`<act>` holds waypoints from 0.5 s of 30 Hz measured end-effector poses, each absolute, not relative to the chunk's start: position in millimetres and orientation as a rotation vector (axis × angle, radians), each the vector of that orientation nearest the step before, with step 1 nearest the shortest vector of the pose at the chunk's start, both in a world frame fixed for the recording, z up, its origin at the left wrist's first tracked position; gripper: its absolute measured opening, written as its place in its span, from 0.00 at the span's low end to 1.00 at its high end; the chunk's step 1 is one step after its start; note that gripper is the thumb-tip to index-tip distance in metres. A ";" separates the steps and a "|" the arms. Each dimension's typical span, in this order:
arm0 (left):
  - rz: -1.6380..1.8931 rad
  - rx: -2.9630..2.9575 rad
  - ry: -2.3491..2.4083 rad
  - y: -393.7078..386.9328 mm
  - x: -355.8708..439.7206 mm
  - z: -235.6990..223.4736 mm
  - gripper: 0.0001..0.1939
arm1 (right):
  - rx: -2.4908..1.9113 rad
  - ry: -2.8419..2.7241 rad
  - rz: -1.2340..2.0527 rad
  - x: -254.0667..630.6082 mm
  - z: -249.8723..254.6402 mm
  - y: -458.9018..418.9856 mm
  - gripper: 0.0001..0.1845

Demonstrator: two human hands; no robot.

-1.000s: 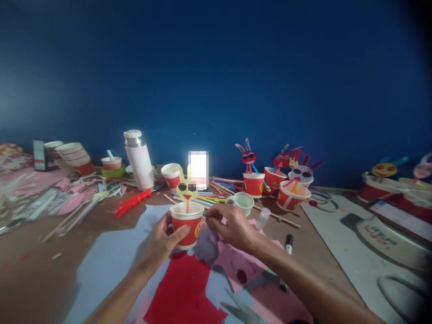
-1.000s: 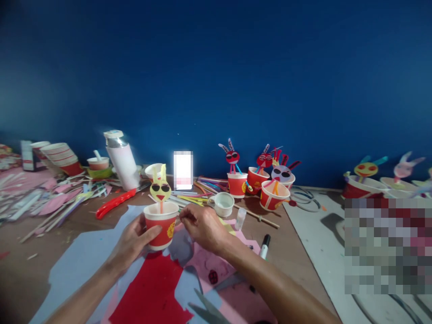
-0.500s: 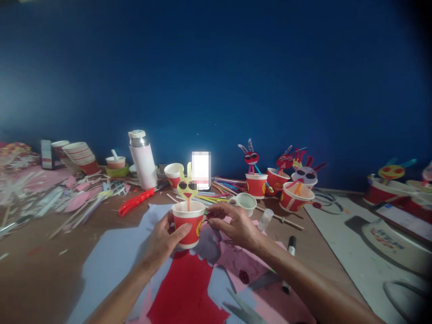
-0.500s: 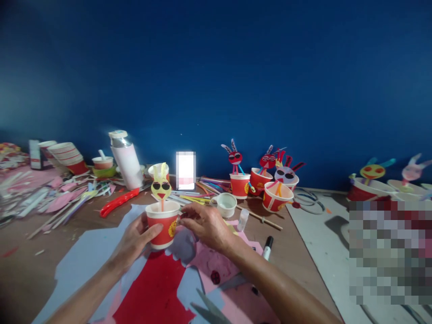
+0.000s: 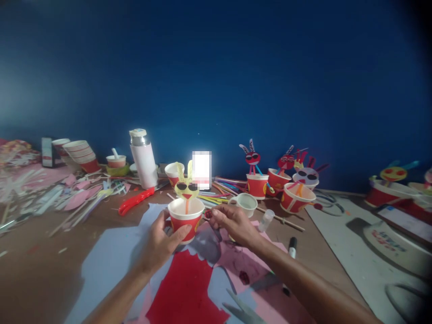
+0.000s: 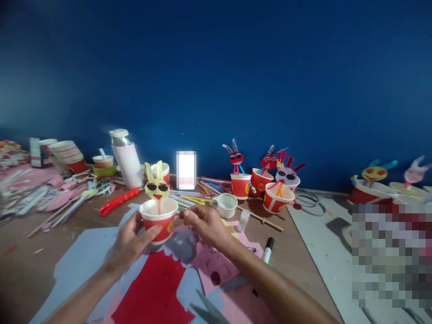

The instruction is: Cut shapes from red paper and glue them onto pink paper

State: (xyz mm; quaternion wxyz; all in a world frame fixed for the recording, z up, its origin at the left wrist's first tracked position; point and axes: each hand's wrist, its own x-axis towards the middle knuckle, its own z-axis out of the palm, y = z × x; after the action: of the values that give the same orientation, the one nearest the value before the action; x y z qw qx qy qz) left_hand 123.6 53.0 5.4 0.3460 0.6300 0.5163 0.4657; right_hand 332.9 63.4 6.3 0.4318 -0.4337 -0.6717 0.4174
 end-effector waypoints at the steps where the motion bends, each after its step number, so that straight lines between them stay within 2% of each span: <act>1: 1.208 1.643 1.321 53.0 123.6 4.4 0.25 | -1.093 -1.656 1.051 331.0 6.3 62.9 0.17; 7: 1.172 1.607 1.313 52.0 127.2 7.9 0.27 | -1.147 -1.556 1.124 323.4 4.5 61.3 0.06; 15: 1.138 1.506 1.261 51.1 126.6 9.6 0.29 | -1.151 -1.514 1.156 323.6 9.3 59.6 0.05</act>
State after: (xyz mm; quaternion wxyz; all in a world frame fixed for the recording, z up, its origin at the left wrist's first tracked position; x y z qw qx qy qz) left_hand 126.6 51.1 9.6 0.4221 0.6014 0.5036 0.4544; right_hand 323.6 59.6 9.3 0.4422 -0.4639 -0.6101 0.4659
